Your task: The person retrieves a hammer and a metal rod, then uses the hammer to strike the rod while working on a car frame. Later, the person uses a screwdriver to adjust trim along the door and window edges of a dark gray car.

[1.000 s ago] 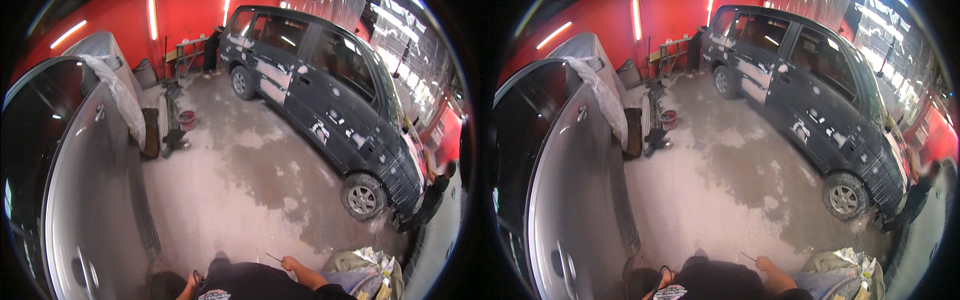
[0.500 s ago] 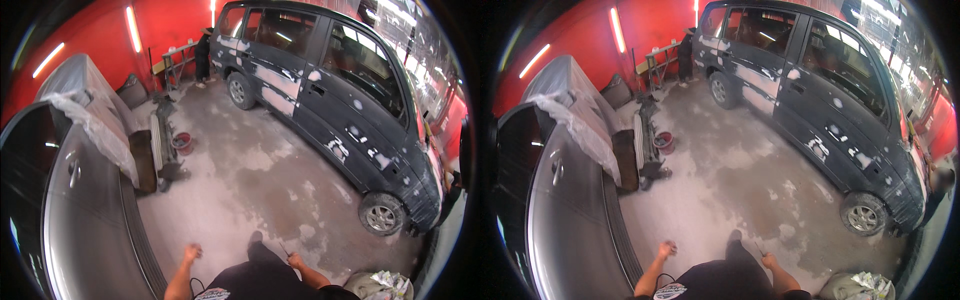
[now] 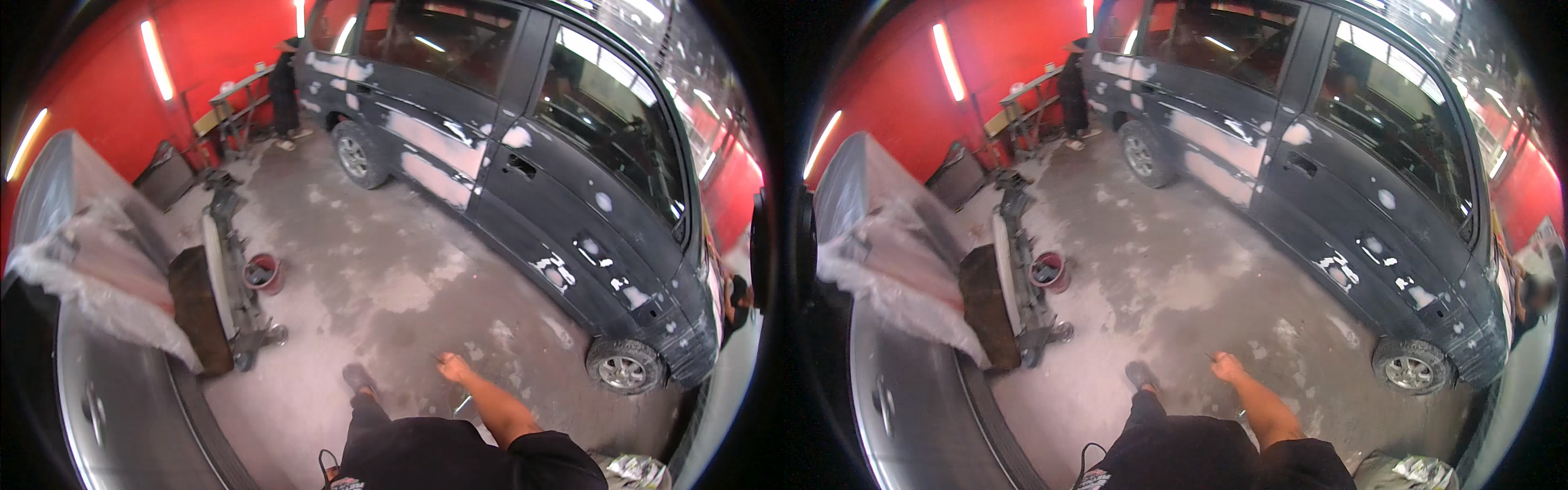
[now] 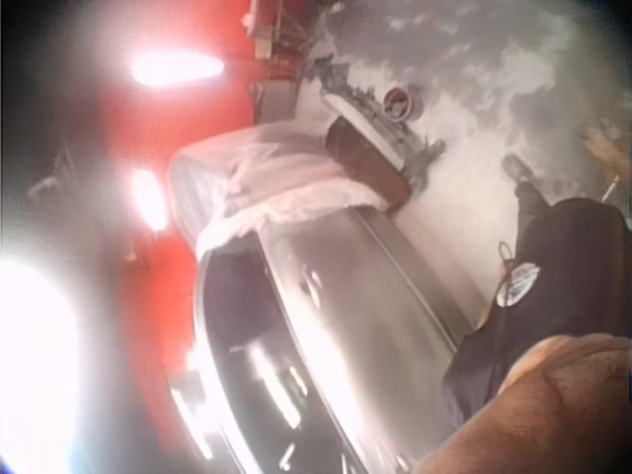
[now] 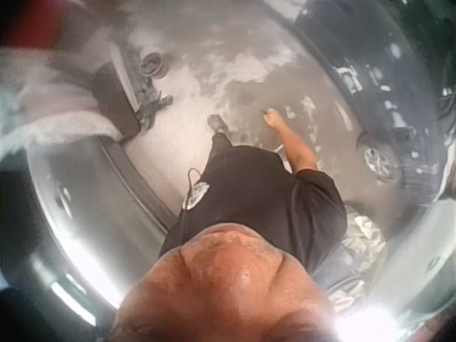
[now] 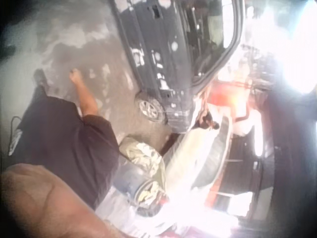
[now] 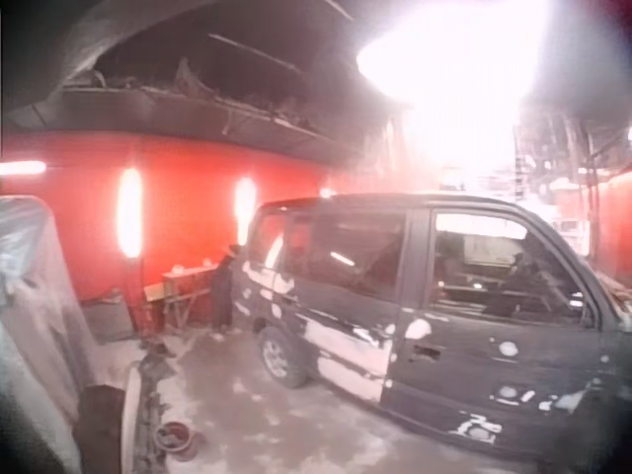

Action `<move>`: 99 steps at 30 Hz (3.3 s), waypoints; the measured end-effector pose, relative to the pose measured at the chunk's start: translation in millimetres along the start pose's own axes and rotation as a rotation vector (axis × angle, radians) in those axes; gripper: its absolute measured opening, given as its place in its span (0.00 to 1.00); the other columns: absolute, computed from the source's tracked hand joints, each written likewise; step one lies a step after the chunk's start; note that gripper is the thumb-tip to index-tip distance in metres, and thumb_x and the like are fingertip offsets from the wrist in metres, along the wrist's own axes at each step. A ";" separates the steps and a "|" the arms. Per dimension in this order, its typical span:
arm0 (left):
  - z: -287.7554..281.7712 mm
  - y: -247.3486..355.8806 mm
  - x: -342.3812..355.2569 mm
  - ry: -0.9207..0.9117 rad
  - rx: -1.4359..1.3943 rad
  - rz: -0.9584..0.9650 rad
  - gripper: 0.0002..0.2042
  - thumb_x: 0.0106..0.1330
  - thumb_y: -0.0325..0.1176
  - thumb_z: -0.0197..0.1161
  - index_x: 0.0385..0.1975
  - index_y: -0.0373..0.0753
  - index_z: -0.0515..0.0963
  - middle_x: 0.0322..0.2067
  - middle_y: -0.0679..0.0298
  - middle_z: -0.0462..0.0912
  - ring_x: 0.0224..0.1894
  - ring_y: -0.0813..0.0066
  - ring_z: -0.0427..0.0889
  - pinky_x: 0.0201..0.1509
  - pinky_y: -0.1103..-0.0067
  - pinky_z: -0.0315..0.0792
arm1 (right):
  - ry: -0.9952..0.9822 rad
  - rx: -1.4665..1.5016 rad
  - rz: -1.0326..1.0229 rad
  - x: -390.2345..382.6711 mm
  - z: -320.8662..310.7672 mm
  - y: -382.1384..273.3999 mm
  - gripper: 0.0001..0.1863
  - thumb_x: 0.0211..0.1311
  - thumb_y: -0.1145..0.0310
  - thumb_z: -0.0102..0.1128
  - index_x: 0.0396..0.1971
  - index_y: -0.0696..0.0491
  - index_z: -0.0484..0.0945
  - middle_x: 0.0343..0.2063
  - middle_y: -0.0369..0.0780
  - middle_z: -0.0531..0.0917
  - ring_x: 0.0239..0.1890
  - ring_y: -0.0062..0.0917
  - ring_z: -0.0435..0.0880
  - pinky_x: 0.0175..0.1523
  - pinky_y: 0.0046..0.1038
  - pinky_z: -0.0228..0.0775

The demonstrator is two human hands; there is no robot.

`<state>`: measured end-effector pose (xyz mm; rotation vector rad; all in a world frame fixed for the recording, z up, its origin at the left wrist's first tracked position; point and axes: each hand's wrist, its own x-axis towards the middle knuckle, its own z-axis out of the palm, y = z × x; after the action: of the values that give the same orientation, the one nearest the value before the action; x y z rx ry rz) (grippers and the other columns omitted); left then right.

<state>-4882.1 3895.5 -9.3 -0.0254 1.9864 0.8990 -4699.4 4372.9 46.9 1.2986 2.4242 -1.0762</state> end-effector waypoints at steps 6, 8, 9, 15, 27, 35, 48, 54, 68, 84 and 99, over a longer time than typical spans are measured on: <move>-61.4 113.0 156.2 -0.076 0.312 0.227 0.09 0.65 0.28 0.57 0.41 0.31 0.79 0.34 0.48 0.85 0.30 0.52 0.87 0.29 0.62 0.83 | -0.146 -0.059 0.003 116.0 13.3 -69.0 0.23 0.60 0.63 0.57 0.54 0.53 0.80 0.51 0.51 0.83 0.56 0.46 0.80 0.60 0.42 0.72; -94.6 178.1 222.4 -0.172 0.354 0.289 0.09 0.65 0.28 0.57 0.41 0.31 0.79 0.35 0.48 0.85 0.31 0.51 0.87 0.30 0.61 0.83 | -0.208 -0.116 0.084 125.6 9.9 -63.9 0.23 0.59 0.63 0.57 0.54 0.53 0.80 0.50 0.51 0.84 0.54 0.46 0.81 0.59 0.42 0.73; -113.3 215.4 250.0 -0.220 0.257 0.228 0.09 0.65 0.28 0.58 0.41 0.32 0.79 0.35 0.48 0.85 0.31 0.51 0.87 0.30 0.61 0.83 | -0.204 -0.130 0.107 138.2 1.6 -69.3 0.23 0.59 0.63 0.57 0.54 0.53 0.80 0.49 0.50 0.84 0.53 0.46 0.82 0.57 0.42 0.74; -201.9 424.6 417.7 -0.161 -0.038 0.224 0.09 0.65 0.25 0.55 0.42 0.30 0.77 0.27 0.52 0.83 0.20 0.60 0.83 0.19 0.69 0.79 | 0.070 0.117 0.289 214.4 -19.9 -80.4 0.20 0.58 0.61 0.59 0.49 0.53 0.83 0.43 0.51 0.87 0.47 0.47 0.85 0.53 0.42 0.77; -144.5 599.5 528.7 -0.247 0.082 0.171 0.10 0.61 0.26 0.60 0.39 0.30 0.82 0.29 0.54 0.86 0.26 0.63 0.86 0.27 0.70 0.82 | -0.124 0.360 0.473 423.9 -92.9 -134.6 0.18 0.60 0.64 0.56 0.47 0.54 0.83 0.30 0.49 0.86 0.28 0.37 0.87 0.35 0.39 0.83; -157.0 620.2 572.2 -0.093 0.449 0.423 0.09 0.62 0.31 0.65 0.36 0.33 0.87 0.30 0.58 0.89 0.33 0.70 0.87 0.40 0.74 0.81 | -0.065 0.100 0.161 648.0 -216.5 -173.4 0.19 0.57 0.63 0.51 0.45 0.54 0.83 0.28 0.51 0.86 0.32 0.46 0.87 0.41 0.44 0.79; -144.7 816.3 667.3 -0.077 0.074 0.102 0.07 0.64 0.25 0.58 0.38 0.32 0.81 0.26 0.51 0.84 0.21 0.60 0.83 0.19 0.69 0.76 | 0.032 0.151 0.036 802.6 -274.5 -260.2 0.19 0.57 0.61 0.60 0.46 0.56 0.81 0.33 0.52 0.86 0.35 0.43 0.86 0.45 0.43 0.77; -199.1 882.0 872.6 -0.133 -0.121 0.153 0.13 0.59 0.18 0.47 0.30 0.34 0.82 0.19 0.61 0.79 0.16 0.73 0.75 0.16 0.74 0.66 | 0.136 0.098 -0.140 836.1 -214.1 -194.1 0.18 0.54 0.67 0.62 0.45 0.56 0.82 0.26 0.45 0.85 0.24 0.29 0.86 0.30 0.33 0.81; -220.6 1390.1 952.0 0.051 0.263 1.048 0.13 0.67 0.34 0.63 0.42 0.28 0.82 0.30 0.53 0.86 0.32 0.67 0.83 0.40 0.72 0.76 | 0.416 0.730 0.042 1006.4 -365.6 -488.3 0.18 0.59 0.69 0.60 0.48 0.60 0.76 0.23 0.41 0.81 0.22 0.24 0.80 0.28 0.28 0.74; -98.2 1776.6 832.9 0.392 0.491 1.992 0.23 0.57 0.37 0.73 0.53 0.42 0.79 0.60 0.52 0.71 0.65 0.48 0.67 0.65 0.58 0.63 | 0.473 1.024 -0.295 1131.6 -584.0 -642.9 0.19 0.70 0.72 0.57 0.59 0.56 0.71 0.31 0.38 0.78 0.29 0.21 0.79 0.36 0.26 0.73; -70.8 1853.1 890.6 0.168 0.417 2.241 0.38 0.49 0.55 0.76 0.62 0.53 0.75 0.72 0.48 0.52 0.75 0.35 0.46 0.73 0.43 0.45 | 0.997 0.761 0.038 1159.0 -632.0 -745.0 0.23 0.68 0.71 0.58 0.63 0.53 0.71 0.50 0.53 0.82 0.52 0.47 0.83 0.56 0.38 0.74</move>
<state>-6101.6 5496.5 417.3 2.7510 1.5612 1.5365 -5873.9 5286.6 335.3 2.6216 2.6065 -1.7375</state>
